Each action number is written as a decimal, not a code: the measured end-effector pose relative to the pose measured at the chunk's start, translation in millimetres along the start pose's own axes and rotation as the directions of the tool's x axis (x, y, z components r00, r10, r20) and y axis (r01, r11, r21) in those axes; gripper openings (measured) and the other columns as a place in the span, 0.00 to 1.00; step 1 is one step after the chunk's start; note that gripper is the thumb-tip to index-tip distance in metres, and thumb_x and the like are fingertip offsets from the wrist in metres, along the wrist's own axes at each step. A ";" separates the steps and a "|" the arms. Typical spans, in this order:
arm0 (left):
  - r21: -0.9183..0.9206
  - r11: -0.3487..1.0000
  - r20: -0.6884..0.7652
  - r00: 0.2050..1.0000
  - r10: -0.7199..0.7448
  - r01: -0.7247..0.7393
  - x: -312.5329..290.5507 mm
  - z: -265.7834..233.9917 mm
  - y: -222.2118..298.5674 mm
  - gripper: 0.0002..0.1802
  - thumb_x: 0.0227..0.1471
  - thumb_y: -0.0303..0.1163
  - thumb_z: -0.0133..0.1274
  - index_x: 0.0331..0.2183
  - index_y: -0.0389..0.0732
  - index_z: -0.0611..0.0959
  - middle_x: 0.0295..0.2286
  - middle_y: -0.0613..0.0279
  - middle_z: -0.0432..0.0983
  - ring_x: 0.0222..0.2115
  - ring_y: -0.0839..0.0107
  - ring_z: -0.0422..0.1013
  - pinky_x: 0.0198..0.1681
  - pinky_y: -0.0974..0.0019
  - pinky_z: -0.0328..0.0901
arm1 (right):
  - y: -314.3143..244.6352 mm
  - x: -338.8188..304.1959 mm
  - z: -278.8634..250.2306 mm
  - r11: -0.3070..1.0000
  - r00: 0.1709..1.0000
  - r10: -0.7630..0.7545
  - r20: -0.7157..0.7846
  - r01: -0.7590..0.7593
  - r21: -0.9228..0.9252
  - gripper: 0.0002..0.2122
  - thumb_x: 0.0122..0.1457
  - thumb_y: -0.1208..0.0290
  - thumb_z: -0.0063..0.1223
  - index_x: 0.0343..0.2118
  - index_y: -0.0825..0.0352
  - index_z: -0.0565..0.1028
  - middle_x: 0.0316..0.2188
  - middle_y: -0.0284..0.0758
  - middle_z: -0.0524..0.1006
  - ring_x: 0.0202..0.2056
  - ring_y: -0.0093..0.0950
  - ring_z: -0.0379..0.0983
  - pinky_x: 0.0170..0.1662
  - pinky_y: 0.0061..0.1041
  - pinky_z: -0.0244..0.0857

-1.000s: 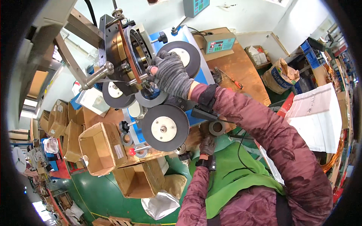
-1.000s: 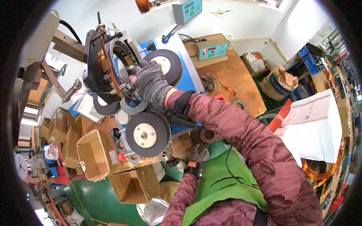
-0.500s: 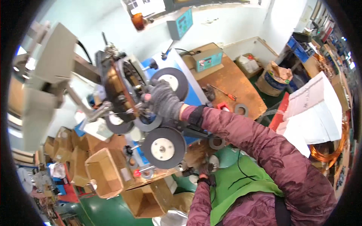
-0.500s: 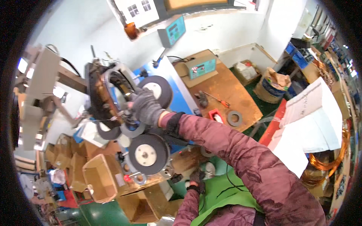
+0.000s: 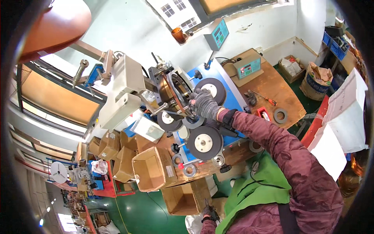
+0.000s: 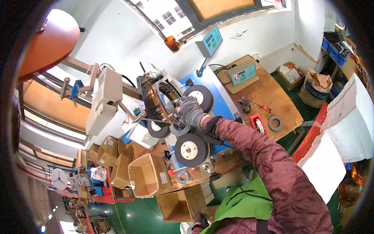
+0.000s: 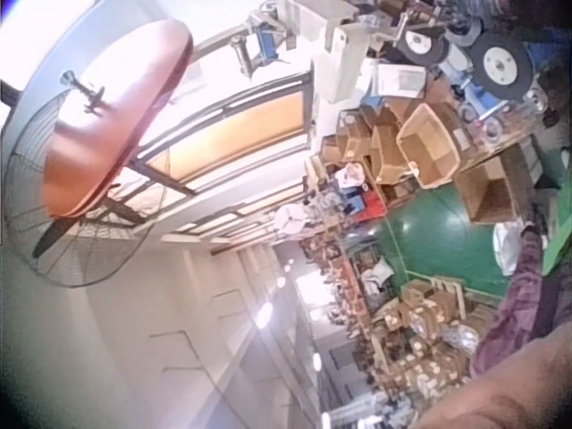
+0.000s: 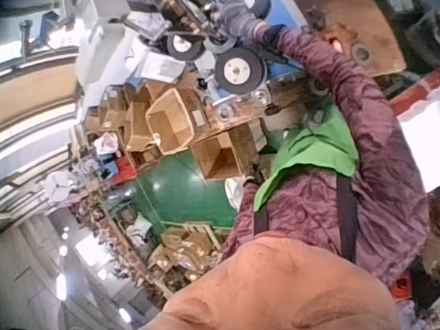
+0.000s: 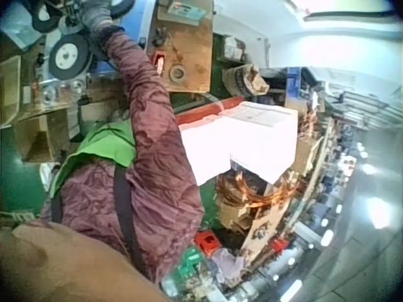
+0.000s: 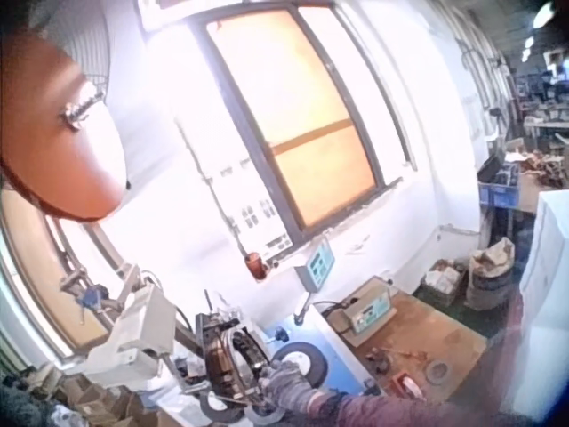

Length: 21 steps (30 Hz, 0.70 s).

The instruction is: Operating a machine to process metal ring components, applying tape, and packaging finished parts.

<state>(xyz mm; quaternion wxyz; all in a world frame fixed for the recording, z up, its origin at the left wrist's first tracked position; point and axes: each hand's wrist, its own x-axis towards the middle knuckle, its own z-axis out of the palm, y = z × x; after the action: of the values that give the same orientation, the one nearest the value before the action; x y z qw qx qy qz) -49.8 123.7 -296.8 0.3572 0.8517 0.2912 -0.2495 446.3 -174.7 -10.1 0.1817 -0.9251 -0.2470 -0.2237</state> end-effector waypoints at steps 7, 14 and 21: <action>-0.755 0.560 0.192 0.931 -0.310 0.341 20.4 23.2 -27.3 0.25 0.53 0.50 0.41 0.38 0.37 0.74 0.28 0.54 0.75 0.25 0.62 0.70 0.26 0.63 0.66 | -1.6 1.9 10.8 1.000 0.999 0.017 0.042 -0.017 -0.013 0.13 0.36 0.61 0.55 0.28 0.58 0.76 0.38 0.34 0.71 0.44 0.34 0.64 0.41 0.39 0.59; 0.385 0.846 0.167 0.929 0.330 -0.369 89.2 7.8 -0.6 0.43 0.43 0.43 0.57 0.57 0.51 0.53 0.23 0.57 0.76 0.22 0.68 0.72 0.26 0.68 0.66 | -7.5 1.1 0.2 0.999 0.997 0.029 0.075 -0.031 0.027 0.12 0.37 0.62 0.55 0.28 0.58 0.76 0.37 0.36 0.72 0.46 0.36 0.64 0.42 0.39 0.60; -0.510 0.834 0.228 0.968 -0.105 0.211 114.5 22.4 9.2 0.20 0.42 0.40 0.56 0.39 0.44 0.75 0.25 0.58 0.77 0.24 0.69 0.73 0.22 0.64 0.65 | -8.7 0.9 1.2 1.000 1.000 0.012 -0.009 -0.012 0.024 0.10 0.42 0.61 0.51 0.25 0.60 0.76 0.35 0.35 0.73 0.40 0.35 0.65 0.40 0.37 0.60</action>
<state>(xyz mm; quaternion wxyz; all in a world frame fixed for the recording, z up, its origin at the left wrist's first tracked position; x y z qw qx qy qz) 32.4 137.9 -378.9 0.5824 0.6650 0.3828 -0.2684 442.7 -166.7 -8.7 0.1951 -0.9234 -0.2433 -0.2240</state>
